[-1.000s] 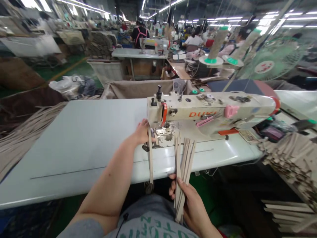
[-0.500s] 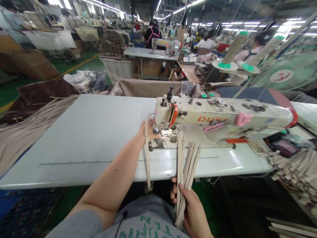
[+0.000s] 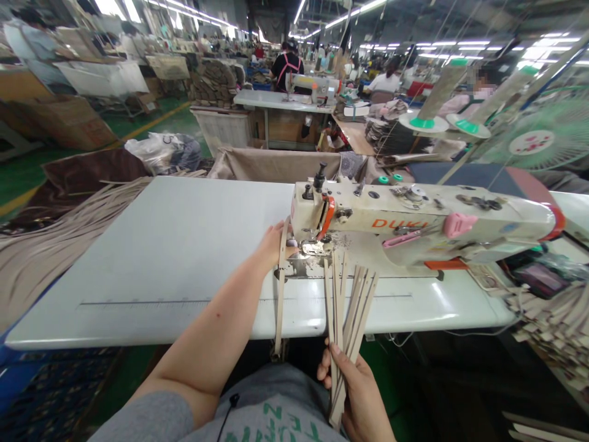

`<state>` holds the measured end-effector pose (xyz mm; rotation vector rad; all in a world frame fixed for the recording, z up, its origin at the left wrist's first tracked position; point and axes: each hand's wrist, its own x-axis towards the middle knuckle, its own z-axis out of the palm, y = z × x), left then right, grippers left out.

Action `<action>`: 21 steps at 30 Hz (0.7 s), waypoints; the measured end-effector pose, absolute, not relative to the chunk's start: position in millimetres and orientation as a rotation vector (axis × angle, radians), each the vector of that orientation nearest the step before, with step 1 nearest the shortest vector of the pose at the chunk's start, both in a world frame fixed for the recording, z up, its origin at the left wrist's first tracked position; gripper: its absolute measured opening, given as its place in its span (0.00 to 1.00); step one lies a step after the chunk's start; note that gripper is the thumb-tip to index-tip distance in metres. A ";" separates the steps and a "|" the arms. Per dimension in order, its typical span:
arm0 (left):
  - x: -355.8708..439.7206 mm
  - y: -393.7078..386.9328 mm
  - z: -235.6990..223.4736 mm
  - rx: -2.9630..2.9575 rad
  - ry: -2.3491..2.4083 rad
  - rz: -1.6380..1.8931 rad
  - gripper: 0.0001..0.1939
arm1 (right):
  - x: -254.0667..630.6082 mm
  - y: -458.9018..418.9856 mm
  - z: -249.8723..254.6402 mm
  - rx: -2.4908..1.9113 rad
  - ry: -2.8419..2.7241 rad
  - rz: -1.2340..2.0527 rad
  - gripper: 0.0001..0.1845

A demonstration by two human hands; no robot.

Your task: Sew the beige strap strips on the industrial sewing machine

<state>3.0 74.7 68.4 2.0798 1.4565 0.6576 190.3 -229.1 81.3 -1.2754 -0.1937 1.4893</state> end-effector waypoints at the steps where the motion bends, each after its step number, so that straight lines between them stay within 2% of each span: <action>1: 3.3 74.3 69.2 2.077 1.460 0.657 0.28 | 189.6 -229.2 81.2 -1.283 -0.200 1.485 0.25; 11: 5.4 77.7 69.2 2.094 1.507 0.602 0.23 | 193.4 -228.0 78.1 -1.363 -0.258 1.557 0.33; 15: 11.7 81.5 66.7 2.114 1.502 0.617 0.22 | 189.8 -229.4 80.1 -1.388 -0.262 1.470 0.32; 21: 15.7 90.6 62.2 2.142 1.462 0.576 0.22 | 185.5 -228.7 82.8 -1.406 -0.428 1.417 0.37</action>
